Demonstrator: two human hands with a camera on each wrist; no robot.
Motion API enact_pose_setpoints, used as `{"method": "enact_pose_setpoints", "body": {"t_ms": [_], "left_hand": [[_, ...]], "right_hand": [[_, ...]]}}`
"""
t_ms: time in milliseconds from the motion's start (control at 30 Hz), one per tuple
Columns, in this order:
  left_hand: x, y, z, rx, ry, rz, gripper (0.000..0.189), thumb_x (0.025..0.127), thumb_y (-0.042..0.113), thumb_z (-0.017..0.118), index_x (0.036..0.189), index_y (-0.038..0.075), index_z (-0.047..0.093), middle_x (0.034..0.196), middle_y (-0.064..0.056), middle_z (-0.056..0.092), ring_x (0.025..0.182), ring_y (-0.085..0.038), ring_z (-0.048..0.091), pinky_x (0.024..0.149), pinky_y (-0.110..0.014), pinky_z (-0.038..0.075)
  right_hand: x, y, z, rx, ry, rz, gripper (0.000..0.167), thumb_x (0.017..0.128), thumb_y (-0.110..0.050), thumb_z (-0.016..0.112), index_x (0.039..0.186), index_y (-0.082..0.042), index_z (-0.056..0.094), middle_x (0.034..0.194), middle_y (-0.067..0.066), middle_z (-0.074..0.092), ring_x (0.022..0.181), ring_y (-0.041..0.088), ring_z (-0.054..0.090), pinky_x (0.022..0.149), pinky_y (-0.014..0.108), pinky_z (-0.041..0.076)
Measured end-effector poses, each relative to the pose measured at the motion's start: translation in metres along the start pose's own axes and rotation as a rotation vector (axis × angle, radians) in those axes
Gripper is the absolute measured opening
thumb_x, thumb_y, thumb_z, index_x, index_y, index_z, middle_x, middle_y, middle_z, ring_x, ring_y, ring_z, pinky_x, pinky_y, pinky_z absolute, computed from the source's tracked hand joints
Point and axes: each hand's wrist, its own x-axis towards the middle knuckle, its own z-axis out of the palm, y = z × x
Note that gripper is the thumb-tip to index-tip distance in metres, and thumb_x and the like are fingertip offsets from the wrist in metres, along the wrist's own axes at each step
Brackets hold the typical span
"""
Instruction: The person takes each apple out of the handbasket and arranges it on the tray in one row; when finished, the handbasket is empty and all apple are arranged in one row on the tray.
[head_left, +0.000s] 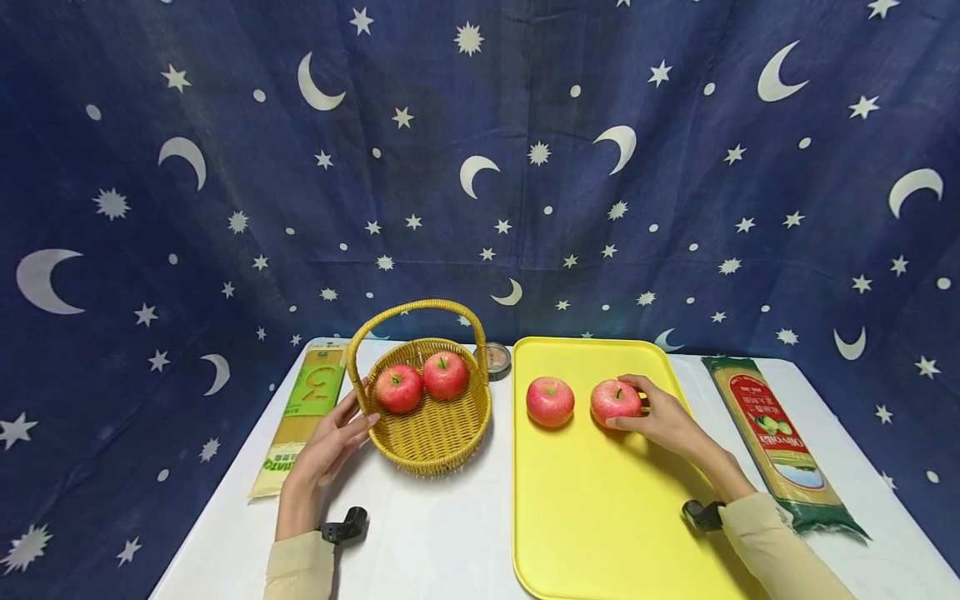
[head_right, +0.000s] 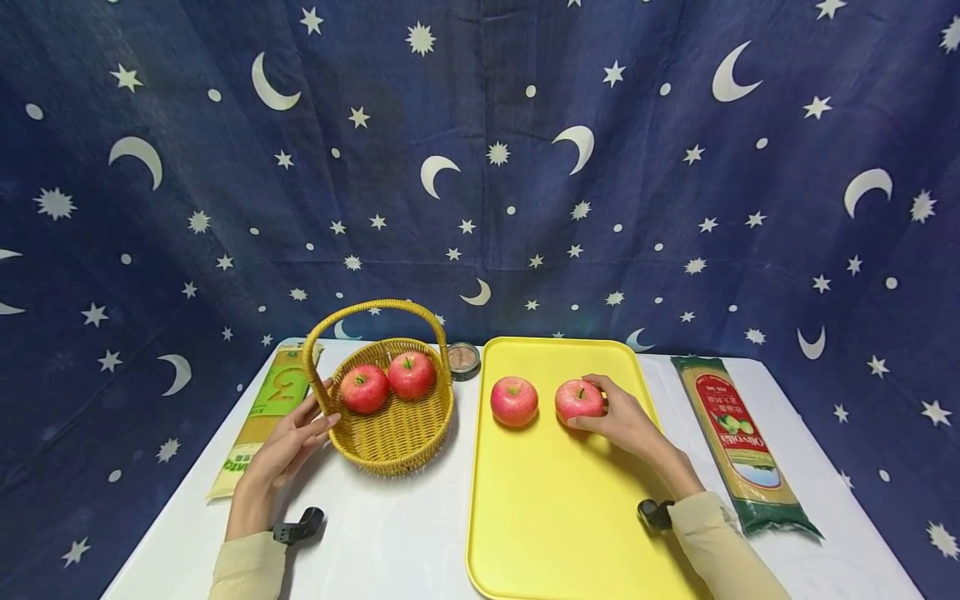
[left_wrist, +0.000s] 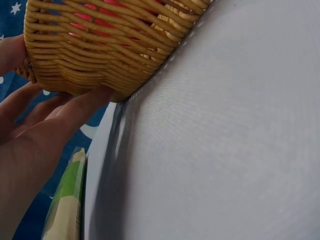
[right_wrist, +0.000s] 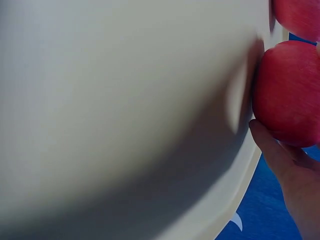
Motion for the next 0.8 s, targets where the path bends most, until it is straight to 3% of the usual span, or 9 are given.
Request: {"method": "enact_pose_setpoints", "body": {"t_ms": [400, 800], "left_hand": [[0.000, -0.001, 0.001, -0.006, -0.002, -0.004, 0.082, 0.101, 0.008, 0.062, 0.166, 0.011, 0.013, 0.172, -0.012, 0.014, 0.149, -0.026, 0.036, 0.109, -0.026, 0.047], [0.001, -0.001, -0.001, -0.014, -0.005, 0.005, 0.082, 0.101, 0.008, 0.062, 0.167, 0.013, 0.013, 0.172, -0.014, 0.015, 0.146, -0.021, 0.040, 0.108, -0.025, 0.047]], "right_hand": [[-0.003, -0.002, -0.002, -0.013, -0.042, 0.029, 0.083, 0.087, -0.031, 0.083, 0.149, 0.001, 0.040, 0.139, 0.031, 0.055, 0.121, 0.048, 0.059, 0.104, 0.060, 0.051], [0.000, -0.014, -0.010, -0.052, -0.018, -0.051, 0.075, 0.088, -0.023, 0.081, 0.147, 0.006, 0.045, 0.143, 0.032, 0.052, 0.122, 0.052, 0.058, 0.104, 0.064, 0.049]]}}
